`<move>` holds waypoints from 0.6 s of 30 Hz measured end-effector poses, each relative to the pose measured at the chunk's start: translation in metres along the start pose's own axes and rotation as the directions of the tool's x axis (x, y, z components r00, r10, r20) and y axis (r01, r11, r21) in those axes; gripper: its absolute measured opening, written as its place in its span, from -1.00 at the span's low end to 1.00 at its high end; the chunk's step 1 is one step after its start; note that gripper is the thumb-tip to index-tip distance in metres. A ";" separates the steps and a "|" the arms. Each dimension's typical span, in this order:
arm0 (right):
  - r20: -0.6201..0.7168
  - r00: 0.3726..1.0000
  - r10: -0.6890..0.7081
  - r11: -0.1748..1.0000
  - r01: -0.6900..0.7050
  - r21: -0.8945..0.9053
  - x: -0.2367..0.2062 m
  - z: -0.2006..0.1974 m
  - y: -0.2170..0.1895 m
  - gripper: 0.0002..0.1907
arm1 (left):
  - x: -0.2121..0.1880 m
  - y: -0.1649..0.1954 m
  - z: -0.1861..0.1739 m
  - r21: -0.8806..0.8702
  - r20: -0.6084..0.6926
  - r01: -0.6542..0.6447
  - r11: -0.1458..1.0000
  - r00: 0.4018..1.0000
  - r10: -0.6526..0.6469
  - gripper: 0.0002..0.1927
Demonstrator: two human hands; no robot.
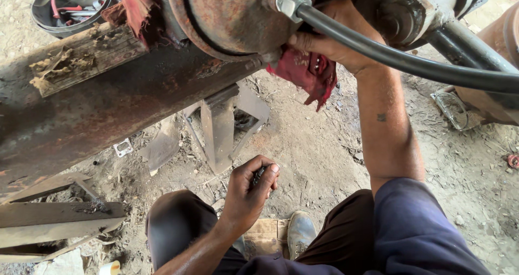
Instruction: The person sits on the ground and works on a vehicle axle assembly, using a red rag to wipe a spring and a metal part. They then use a wrench to tighten a bolt on the axle housing.
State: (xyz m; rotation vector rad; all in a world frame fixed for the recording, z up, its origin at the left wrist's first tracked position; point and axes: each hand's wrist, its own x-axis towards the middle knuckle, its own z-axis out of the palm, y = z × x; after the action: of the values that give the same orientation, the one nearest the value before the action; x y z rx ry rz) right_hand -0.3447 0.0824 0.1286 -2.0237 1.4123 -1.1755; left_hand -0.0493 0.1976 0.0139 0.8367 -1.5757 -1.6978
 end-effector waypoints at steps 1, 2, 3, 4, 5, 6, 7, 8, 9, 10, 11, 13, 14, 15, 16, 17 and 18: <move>-0.010 0.999 -0.039 0.989 0.040 0.144 0.000 0.000 0.000 -0.69 | 0.000 0.000 0.000 0.010 -0.002 -0.003 1.000 1.000 0.003 -0.79; -0.023 0.999 -0.029 0.991 0.031 0.132 -0.001 0.000 0.000 -0.68 | 0.000 0.000 0.000 0.020 -0.003 -0.004 1.000 1.000 0.004 -0.79; -0.036 0.999 -0.018 0.992 0.022 0.122 0.000 0.001 0.001 -0.68 | -0.001 0.000 0.001 0.019 -0.005 -0.005 1.000 1.000 0.005 -0.78; -0.049 0.999 -0.008 0.994 0.013 0.112 0.000 0.001 0.001 -0.68 | -0.001 0.000 0.001 0.019 -0.008 -0.005 1.000 1.000 0.005 -0.78; -0.056 0.998 -0.021 0.994 0.027 0.104 0.001 0.002 0.001 -0.68 | -0.001 0.000 0.001 0.018 -0.011 -0.004 1.000 1.000 0.005 -0.78; -0.061 0.998 -0.035 0.994 0.041 0.097 0.002 0.003 0.002 -0.68 | -0.001 -0.001 0.001 0.026 -0.008 -0.007 1.000 1.000 0.007 -0.78; -0.065 0.997 -0.050 0.995 0.056 0.089 0.002 0.003 0.003 -0.68 | -0.001 -0.001 0.001 0.034 -0.006 -0.010 0.999 1.000 0.011 -0.77; -0.068 0.996 -0.055 0.993 0.062 0.100 0.003 0.004 0.003 -0.68 | -0.001 -0.002 0.001 0.041 -0.005 -0.014 0.999 1.000 0.014 -0.77; -0.069 0.996 -0.062 0.991 0.069 0.112 0.003 0.004 0.004 -0.67 | -0.001 -0.003 0.000 0.047 -0.004 -0.012 0.999 1.000 0.013 -0.77; -0.071 0.995 -0.070 0.989 0.078 0.123 0.003 0.005 0.005 -0.67 | -0.001 -0.003 0.000 0.054 -0.003 -0.012 0.998 1.000 0.012 -0.77; -0.065 0.995 -0.081 0.986 0.089 0.144 0.003 0.005 0.006 -0.65 | -0.001 -0.004 0.000 0.059 -0.004 -0.012 0.998 1.000 0.012 -0.77; -0.055 0.993 -0.104 0.976 0.112 0.187 0.002 0.004 0.008 -0.62 | -0.001 -0.004 0.000 0.061 -0.006 -0.016 0.998 1.000 0.017 -0.78; -0.053 0.994 -0.099 0.985 0.105 0.138 0.001 0.003 0.009 -0.64 | -0.002 -0.004 0.000 0.062 -0.005 -0.017 0.998 1.000 0.017 -0.79; -0.051 0.995 -0.092 0.992 0.096 0.088 0.000 0.001 0.010 -0.65 | -0.002 -0.004 -0.001 0.056 -0.005 -0.022 0.998 1.000 0.023 -0.78; -0.049 0.995 -0.085 0.996 0.087 0.037 0.000 -0.001 0.010 -0.67 | -0.003 -0.004 -0.001 0.050 -0.005 -0.029 0.998 1.000 0.029 -0.78; -0.068 0.996 -0.061 0.998 0.061 -0.007 -0.001 -0.004 0.011 -0.69 | -0.004 -0.004 -0.001 0.044 -0.005 -0.035 0.998 0.999 0.035 -0.78; -0.087 0.996 -0.038 0.998 0.034 -0.049 -0.001 -0.007 0.013 -0.70 | -0.004 -0.003 -0.002 0.041 -0.005 -0.033 0.999 0.999 0.033 -0.78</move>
State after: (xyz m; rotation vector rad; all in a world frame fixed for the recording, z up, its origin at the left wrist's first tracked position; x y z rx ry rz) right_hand -0.3574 0.0791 0.1230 -2.0606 1.4638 -1.2714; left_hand -0.0458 0.2000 0.0105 0.8308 -1.6171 -1.6436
